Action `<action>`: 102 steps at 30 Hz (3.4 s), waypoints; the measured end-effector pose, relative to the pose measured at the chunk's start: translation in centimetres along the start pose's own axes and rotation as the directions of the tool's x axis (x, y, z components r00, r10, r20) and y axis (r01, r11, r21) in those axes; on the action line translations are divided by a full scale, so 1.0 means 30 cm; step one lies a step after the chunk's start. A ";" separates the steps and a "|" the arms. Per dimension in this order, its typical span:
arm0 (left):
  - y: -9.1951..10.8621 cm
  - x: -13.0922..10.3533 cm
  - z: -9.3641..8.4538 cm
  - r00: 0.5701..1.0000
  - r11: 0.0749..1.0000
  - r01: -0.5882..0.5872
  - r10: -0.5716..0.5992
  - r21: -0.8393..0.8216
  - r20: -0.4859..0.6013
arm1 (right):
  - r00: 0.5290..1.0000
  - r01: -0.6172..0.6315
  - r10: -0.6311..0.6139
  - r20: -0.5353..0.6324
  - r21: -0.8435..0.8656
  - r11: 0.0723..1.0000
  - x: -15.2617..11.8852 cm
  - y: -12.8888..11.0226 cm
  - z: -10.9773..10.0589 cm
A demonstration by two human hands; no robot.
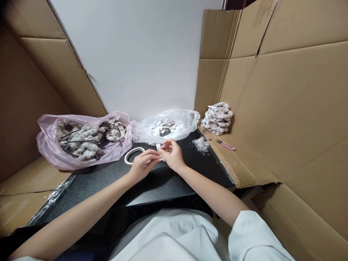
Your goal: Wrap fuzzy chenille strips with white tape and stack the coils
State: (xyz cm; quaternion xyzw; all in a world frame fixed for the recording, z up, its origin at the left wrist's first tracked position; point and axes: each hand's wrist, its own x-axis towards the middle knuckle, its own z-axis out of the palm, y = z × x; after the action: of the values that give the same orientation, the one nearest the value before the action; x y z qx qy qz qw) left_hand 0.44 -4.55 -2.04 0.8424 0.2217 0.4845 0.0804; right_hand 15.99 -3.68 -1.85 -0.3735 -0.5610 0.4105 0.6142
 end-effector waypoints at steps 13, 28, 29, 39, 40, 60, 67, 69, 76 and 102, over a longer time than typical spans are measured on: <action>-0.002 0.006 0.009 0.893 0.849 0.434 -0.451 -0.303 0.016 | 0.992 0.125 -0.128 -0.012 -0.132 0.983 -0.032 0.009 0.008; 0.003 0.015 0.018 0.658 0.420 0.688 -0.705 -0.591 0.265 | 0.988 -0.018 0.002 0.155 0.100 0.995 -0.015 0.015 -0.003; 0.002 0.016 0.018 0.658 0.409 0.682 -0.705 -0.606 0.264 | 0.985 -0.027 0.008 0.174 0.107 0.994 -0.014 0.016 -0.002; -0.028 0.005 0.011 0.767 0.728 0.640 -0.593 -0.245 0.245 | 0.971 0.122 -0.090 0.221 -0.131 0.984 -0.048 -0.012 -0.019; -0.032 0.004 0.011 0.792 0.781 0.603 -0.565 -0.161 0.231 | 0.968 0.144 -0.106 0.226 -0.159 0.977 -0.051 -0.015 -0.022; -0.046 0.015 -0.040 0.540 0.203 0.831 -0.517 -0.518 0.664 | 0.926 0.303 -0.194 0.324 -0.330 0.894 -0.062 -0.025 -0.059; -0.040 0.014 -0.035 0.603 0.399 0.796 -0.580 -0.455 0.547 | 0.909 0.310 -0.186 0.373 -0.308 0.899 -0.065 -0.030 -0.065; -0.034 0.018 -0.046 0.655 0.525 0.754 -0.556 -0.394 0.513 | 0.905 0.303 -0.173 0.389 -0.303 0.903 -0.066 -0.035 -0.066; -0.033 0.024 -0.054 0.898 0.947 0.306 -0.322 0.099 0.299 | 0.927 0.366 -0.327 0.182 -0.259 0.894 -0.042 -0.039 -0.082; 0.031 0.015 -0.063 0.946 0.799 -0.322 0.245 0.508 0.214 | 0.796 -0.570 0.512 0.324 0.116 0.813 0.004 -0.009 -0.057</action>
State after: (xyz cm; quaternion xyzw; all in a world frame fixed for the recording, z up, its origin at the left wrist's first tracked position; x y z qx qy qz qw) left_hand -0.69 -5.31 -0.38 0.8860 0.2133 0.3502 -0.2166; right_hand 17.71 -3.67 -1.71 -0.3914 -0.4644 0.6737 0.4209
